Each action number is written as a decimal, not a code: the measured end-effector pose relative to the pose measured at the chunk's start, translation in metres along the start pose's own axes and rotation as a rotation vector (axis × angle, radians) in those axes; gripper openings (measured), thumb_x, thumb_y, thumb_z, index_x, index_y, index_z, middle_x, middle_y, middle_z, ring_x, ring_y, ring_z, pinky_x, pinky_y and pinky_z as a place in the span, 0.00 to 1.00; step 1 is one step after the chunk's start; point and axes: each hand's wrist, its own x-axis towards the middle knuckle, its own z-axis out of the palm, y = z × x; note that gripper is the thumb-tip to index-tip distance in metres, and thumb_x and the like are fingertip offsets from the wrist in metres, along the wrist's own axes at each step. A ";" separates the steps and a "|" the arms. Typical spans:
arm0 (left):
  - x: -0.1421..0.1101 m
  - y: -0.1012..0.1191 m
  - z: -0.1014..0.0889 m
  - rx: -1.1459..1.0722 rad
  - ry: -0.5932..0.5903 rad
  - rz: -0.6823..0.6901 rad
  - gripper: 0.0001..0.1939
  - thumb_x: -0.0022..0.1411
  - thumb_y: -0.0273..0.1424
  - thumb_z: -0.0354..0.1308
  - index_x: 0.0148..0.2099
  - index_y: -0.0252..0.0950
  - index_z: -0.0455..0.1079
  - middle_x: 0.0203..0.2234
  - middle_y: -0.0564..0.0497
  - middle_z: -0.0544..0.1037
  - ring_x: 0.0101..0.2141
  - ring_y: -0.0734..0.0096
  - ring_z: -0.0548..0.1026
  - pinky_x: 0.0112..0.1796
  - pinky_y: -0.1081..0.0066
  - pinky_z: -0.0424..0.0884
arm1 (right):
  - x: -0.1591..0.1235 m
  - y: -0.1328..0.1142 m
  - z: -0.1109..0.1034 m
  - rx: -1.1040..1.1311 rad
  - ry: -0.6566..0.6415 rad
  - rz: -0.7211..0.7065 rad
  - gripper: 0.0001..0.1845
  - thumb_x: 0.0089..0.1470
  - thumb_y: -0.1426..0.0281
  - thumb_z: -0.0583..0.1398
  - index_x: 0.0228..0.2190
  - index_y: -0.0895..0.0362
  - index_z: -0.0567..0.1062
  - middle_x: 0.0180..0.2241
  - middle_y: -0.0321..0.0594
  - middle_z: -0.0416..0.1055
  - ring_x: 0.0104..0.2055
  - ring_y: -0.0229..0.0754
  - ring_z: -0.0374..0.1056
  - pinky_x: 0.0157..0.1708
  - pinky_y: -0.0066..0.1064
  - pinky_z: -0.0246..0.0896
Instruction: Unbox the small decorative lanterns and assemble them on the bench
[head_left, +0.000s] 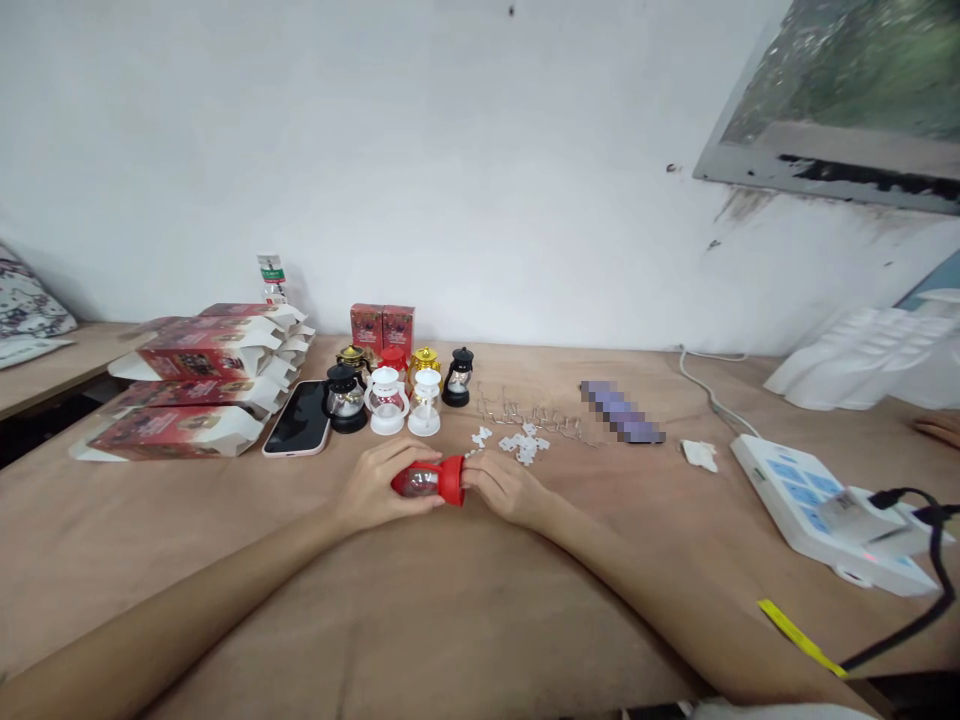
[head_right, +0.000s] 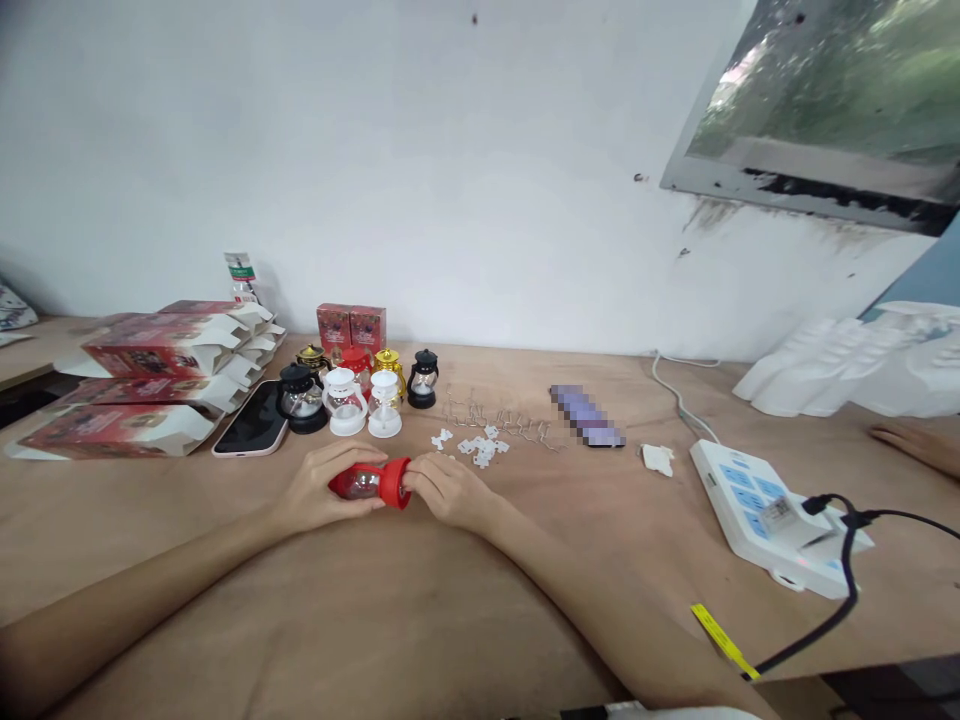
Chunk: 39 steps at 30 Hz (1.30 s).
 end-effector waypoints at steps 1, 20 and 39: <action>0.000 0.000 0.000 -0.003 -0.005 -0.021 0.16 0.54 0.37 0.61 0.43 0.36 0.68 0.35 0.48 0.77 0.35 0.67 0.76 0.36 0.70 0.72 | -0.001 0.000 0.001 -0.007 -0.004 -0.001 0.09 0.58 0.80 0.49 0.33 0.60 0.68 0.31 0.44 0.71 0.34 0.38 0.67 0.34 0.30 0.67; 0.001 -0.006 0.000 0.179 0.059 -0.238 0.16 0.55 0.37 0.61 0.45 0.38 0.66 0.40 0.49 0.77 0.41 0.62 0.74 0.40 0.64 0.66 | -0.012 0.006 0.010 -0.039 -0.129 0.481 0.07 0.54 0.78 0.49 0.32 0.56 0.64 0.28 0.42 0.67 0.30 0.42 0.64 0.29 0.32 0.62; -0.002 0.003 0.005 0.607 -0.023 0.082 0.14 0.60 0.23 0.53 0.47 0.43 0.68 0.44 0.46 0.77 0.43 0.59 0.73 0.49 0.44 0.56 | -0.005 -0.001 0.003 0.204 -0.339 0.614 0.23 0.50 0.65 0.60 0.47 0.60 0.63 0.47 0.53 0.63 0.51 0.51 0.60 0.49 0.45 0.60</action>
